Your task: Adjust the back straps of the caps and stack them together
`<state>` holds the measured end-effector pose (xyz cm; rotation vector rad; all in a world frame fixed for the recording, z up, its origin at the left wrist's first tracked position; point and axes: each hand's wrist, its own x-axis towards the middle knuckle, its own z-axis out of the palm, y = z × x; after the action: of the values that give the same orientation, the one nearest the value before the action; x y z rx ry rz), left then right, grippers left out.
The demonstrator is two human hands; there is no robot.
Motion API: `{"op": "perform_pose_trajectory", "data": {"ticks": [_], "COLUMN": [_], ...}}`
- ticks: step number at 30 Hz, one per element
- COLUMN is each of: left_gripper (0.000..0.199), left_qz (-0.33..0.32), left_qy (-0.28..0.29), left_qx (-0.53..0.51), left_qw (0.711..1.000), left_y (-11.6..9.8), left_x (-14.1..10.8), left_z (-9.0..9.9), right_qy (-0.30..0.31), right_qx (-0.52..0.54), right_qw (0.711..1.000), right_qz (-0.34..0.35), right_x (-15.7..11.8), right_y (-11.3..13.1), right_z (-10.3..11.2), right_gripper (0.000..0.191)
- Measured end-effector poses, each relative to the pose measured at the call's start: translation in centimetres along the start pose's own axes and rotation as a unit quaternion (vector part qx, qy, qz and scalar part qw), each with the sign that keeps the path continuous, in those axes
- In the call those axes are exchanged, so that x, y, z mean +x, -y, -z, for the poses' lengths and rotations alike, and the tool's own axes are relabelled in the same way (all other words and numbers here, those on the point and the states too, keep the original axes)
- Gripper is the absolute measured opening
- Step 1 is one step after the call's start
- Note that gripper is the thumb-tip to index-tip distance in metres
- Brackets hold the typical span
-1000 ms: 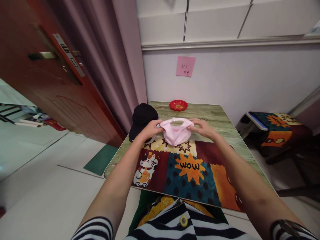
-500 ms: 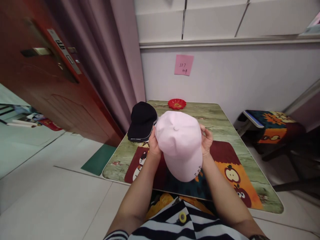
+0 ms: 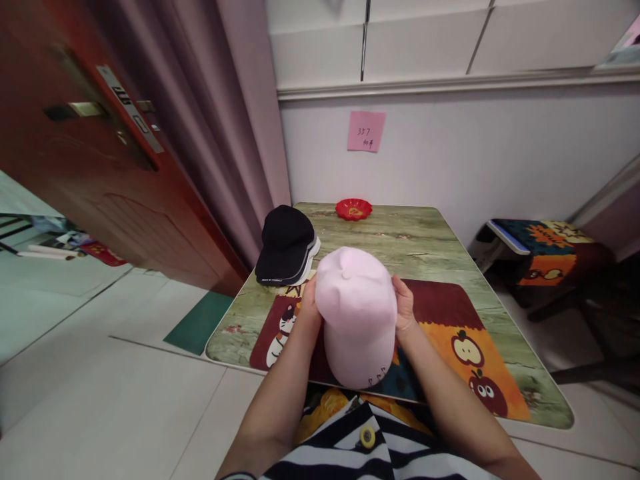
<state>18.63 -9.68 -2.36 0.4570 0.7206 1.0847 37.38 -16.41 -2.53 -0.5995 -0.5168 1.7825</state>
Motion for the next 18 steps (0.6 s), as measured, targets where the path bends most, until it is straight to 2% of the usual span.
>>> {"op": "perform_pose_trajectory", "data": {"ticks": [3, 6, 8, 10, 12, 14, 16, 18], "left_gripper": [0.033, 0.049, 0.061, 0.061, 0.048, 0.030, 0.018, 0.014], "left_qz": [0.025, 0.032, 0.062, 0.103, 0.132, 0.149, 0.146, 0.121], "left_qy": [0.024, 0.073, 0.112, 0.129, 0.101, 0.036, -0.028, -0.071], "left_qx": [0.014, 0.009, 0.004, 0.000, 0.001, 0.006, 0.006, -0.009], "left_qw": [0.999, 0.997, 0.992, 0.986, 0.986, 0.988, 0.989, 0.990], "left_y": [-0.1, 0.0, 0.3, 0.9, 1.6, 2.1, 2.1, 1.8], "left_x": [-0.4, -1.0, -1.5, -1.8, -1.8, -1.4, -0.7, 0.3], "left_z": [0.1, -0.1, -0.1, -0.2, -0.4, -0.7, -1.4, -2.4], "right_qy": [-0.044, -0.067, -0.074, -0.085, -0.102, -0.115, -0.115, -0.106], "right_qx": [-0.064, -0.115, -0.127, -0.121, -0.103, -0.090, -0.091, -0.085], "right_qw": [0.995, 0.984, 0.979, 0.975, 0.972, 0.973, 0.979, 0.987], "right_qz": [0.066, 0.118, 0.143, 0.167, 0.187, 0.180, 0.141, 0.090], "right_x": [0.2, 0.4, 0.6, 0.9, 1.4, 1.8, 1.6, 0.8], "right_y": [0.5, 1.0, 1.5, 2.1, 2.9, 3.6, 3.8, 3.4], "right_z": [0.6, 0.8, 0.9, 1.0, 1.3, 1.7, 2.0, 2.3], "right_gripper": [0.060, 0.082, 0.093, 0.093, 0.088, 0.082, 0.079, 0.078]}}
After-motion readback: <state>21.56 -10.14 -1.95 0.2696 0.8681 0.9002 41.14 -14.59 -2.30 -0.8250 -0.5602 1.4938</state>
